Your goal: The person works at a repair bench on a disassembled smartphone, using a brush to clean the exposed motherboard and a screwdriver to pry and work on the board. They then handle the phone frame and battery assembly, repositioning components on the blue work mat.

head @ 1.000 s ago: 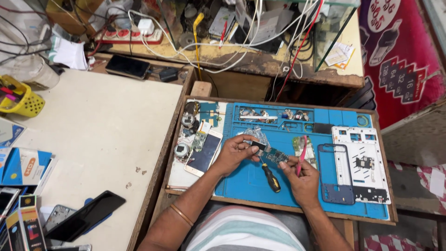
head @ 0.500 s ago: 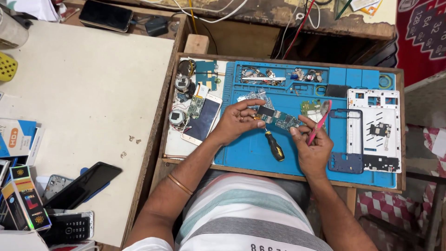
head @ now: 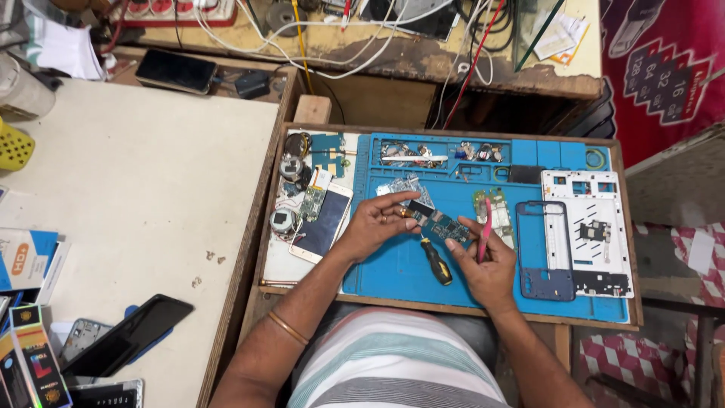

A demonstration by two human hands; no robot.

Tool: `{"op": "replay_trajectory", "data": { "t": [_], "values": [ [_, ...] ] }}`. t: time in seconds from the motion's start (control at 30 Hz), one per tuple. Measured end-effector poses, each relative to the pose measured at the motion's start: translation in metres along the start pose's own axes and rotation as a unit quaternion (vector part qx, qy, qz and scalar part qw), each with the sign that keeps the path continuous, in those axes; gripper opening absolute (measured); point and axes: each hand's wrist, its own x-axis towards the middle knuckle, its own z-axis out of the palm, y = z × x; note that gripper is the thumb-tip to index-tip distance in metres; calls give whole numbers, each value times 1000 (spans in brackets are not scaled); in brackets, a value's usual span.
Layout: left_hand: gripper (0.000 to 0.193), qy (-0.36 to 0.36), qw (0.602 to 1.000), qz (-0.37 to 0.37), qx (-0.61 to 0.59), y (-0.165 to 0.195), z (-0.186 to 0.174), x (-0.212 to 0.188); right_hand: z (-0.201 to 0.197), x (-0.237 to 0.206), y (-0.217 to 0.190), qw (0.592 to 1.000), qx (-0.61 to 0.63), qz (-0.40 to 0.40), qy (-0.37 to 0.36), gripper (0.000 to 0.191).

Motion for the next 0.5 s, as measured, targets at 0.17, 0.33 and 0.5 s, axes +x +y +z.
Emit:
{"op": "replay_trajectory", "data": {
  "t": [0.17,0.33,0.5],
  "values": [
    [48,-5,1000,9,2,2,3,-3,-1,-2,-2,1000,5,-29,-7,42],
    [39,-14,999,30,22,1,1,-4,1,-3,-5,1000,1,-2,-8,44],
    [37,-9,999,50,16,-2,-2,-5,3,-3,-5,1000,-1,-28,-10,50]
  ]
}}
